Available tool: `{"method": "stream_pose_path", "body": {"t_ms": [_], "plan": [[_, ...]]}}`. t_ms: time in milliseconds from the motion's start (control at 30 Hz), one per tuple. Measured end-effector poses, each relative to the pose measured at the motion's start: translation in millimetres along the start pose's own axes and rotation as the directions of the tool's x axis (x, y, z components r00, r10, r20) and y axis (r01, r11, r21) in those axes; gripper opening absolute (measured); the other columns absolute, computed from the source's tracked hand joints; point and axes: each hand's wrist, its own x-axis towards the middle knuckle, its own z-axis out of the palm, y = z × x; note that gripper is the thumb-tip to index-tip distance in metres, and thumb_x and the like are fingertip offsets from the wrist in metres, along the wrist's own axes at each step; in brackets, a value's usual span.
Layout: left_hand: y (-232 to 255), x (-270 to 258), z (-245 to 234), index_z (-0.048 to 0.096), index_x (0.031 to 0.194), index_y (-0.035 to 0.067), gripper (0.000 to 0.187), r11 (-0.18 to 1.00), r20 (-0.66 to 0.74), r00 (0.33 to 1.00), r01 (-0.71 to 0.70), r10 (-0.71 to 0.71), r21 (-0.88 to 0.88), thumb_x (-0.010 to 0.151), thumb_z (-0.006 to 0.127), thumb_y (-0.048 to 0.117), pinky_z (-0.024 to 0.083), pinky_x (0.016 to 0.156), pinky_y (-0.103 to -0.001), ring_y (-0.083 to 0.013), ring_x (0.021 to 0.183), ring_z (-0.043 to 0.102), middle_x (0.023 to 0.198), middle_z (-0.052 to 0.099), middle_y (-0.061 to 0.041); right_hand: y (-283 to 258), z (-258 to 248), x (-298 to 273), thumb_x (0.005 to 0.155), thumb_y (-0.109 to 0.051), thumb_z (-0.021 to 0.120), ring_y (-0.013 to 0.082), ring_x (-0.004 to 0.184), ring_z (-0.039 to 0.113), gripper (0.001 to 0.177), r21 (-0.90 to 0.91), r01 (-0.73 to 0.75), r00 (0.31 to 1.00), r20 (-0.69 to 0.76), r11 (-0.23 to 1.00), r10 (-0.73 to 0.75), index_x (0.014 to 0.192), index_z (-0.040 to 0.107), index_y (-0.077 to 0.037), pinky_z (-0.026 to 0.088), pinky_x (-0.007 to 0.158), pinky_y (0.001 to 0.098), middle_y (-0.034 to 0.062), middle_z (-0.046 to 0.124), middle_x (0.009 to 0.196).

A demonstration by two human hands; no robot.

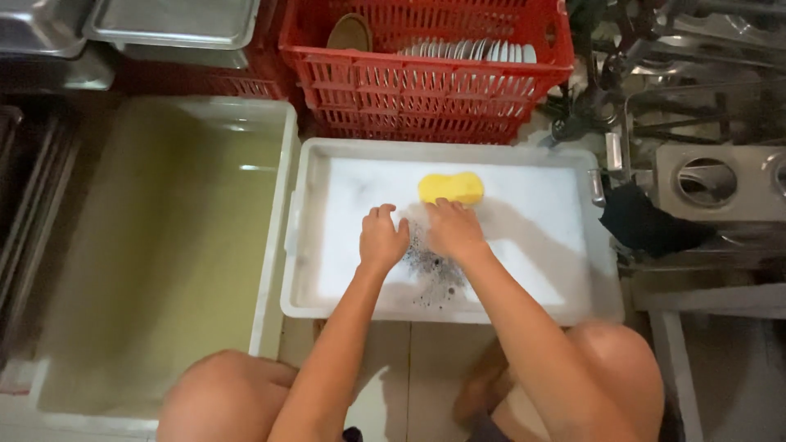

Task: The person washes blue bowls using a sponge in a basin of soapy water, then rinses them in a bucket of water and wipes them with a black cloth.

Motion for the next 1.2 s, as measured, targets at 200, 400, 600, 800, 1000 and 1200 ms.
{"method": "stream_pose_path", "body": {"t_ms": [200, 400, 600, 800, 1000, 1200], "plan": [[-30.2, 13.2, 30.8, 0.046, 0.113, 0.007, 0.039, 0.971, 0.11, 0.991, 0.046, -0.074, 0.235, 0.08, 0.05, 0.027, 0.043, 0.086, -0.041, -0.0309, 0.112, 0.041, 0.114, 0.044, -0.013, 5.7, -12.5, 1.8, 0.075, -0.018, 0.049, 0.0353, 0.123, 0.028, 0.053, 0.072, -0.156, 0.987, 0.046, 0.985, 0.153, 0.125, 0.039, -0.007, 0.03, 0.094, 0.0483, 0.0151, 0.026, 0.136], [-26.3, 6.6, 31.4, 0.035, 0.125, 0.012, 0.05, 0.94, 0.28, 0.925, 0.173, -0.258, 0.294, 0.08, 0.046, 0.031, 0.035, 0.092, -0.044, -0.0302, 0.12, 0.031, 0.125, 0.035, -0.013, 10.8, -24.8, 1.6, 0.075, -0.01, 0.051, 0.033, 0.13, 0.004, 0.071, 0.175, -0.315, 0.945, 0.147, 0.933, 0.292, 0.136, 0.016, -0.013, 0.006, 0.102, 0.0529, 0.0092, 0.007, 0.143], [-61.2, 6.6, 79.7, 0.043, 0.114, 0.008, 0.049, 0.91, 0.427, 0.857, 0.108, -0.29, 0.4, 0.073, 0.055, 0.031, 0.041, 0.084, -0.046, -0.036, 0.107, 0.045, 0.116, 0.042, -0.015, 17.0, -7.6, 7.8, 0.075, -0.001, 0.041, 0.0321, 0.125, 0.024, 0.069, 0.125, -0.34, 0.938, 0.119, 0.932, 0.326, 0.137, 0.014, -0.013, 0.013, 0.102, 0.0461, 0.0146, 0.035, 0.13], [-65.3, 6.5, 91.0, 0.06, 0.093, 0.003, 0.03, 0.888, 0.423, 0.863, 0.059, -0.274, 0.455, 0.069, 0.052, 0.018, 0.049, 0.071, -0.041, -0.0317, 0.088, 0.06, 0.089, 0.062, -0.014, 30.4, 22.9, 11.8, 0.073, -0.008, 0.049, 0.0294, 0.113, 0.031, 0.054, 0.096, -0.355, 0.935, 0.023, 0.93, 0.355, 0.126, 0.036, -0.011, 0.022, 0.095, 0.0429, 0.0133, 0.039, 0.119], [-78.7, 8.2, 96.1, 0.062, 0.087, 0.001, 0.021, 0.908, 0.416, 0.873, 0.069, -0.256, 0.413, 0.071, 0.057, 0.014, 0.051, 0.068, -0.041, -0.0312, 0.083, 0.061, 0.082, 0.062, -0.015, 40.5, 42.0, 12.5, 0.072, -0.021, 0.059, 0.0307, 0.113, 0.039, 0.049, 0.09, -0.332, 0.941, 0.106, 0.939, 0.322, 0.115, 0.038, -0.008, 0.021, 0.097, 0.0454, 0.0173, 0.046, 0.114], [-72.0, 4.5, 89.6, 0.061, 0.085, -0.003, 0.016, 0.902, 0.364, 0.882, 0.139, -0.301, 0.41, 0.074, 0.054, 0.006, 0.05, 0.07, -0.042, -0.0338, 0.084, 0.061, 0.081, 0.061, -0.018, 27.4, 26.5, -3.0, 0.071, -0.045, 0.051, 0.0352, 0.104, 0.052, 0.078, 0.221, -0.507, 0.818, 0.427, 0.833, 0.384, 0.129, 0.02, -0.004, 0.041, 0.085, 0.0441, 0.0232, 0.049, 0.115]]}}
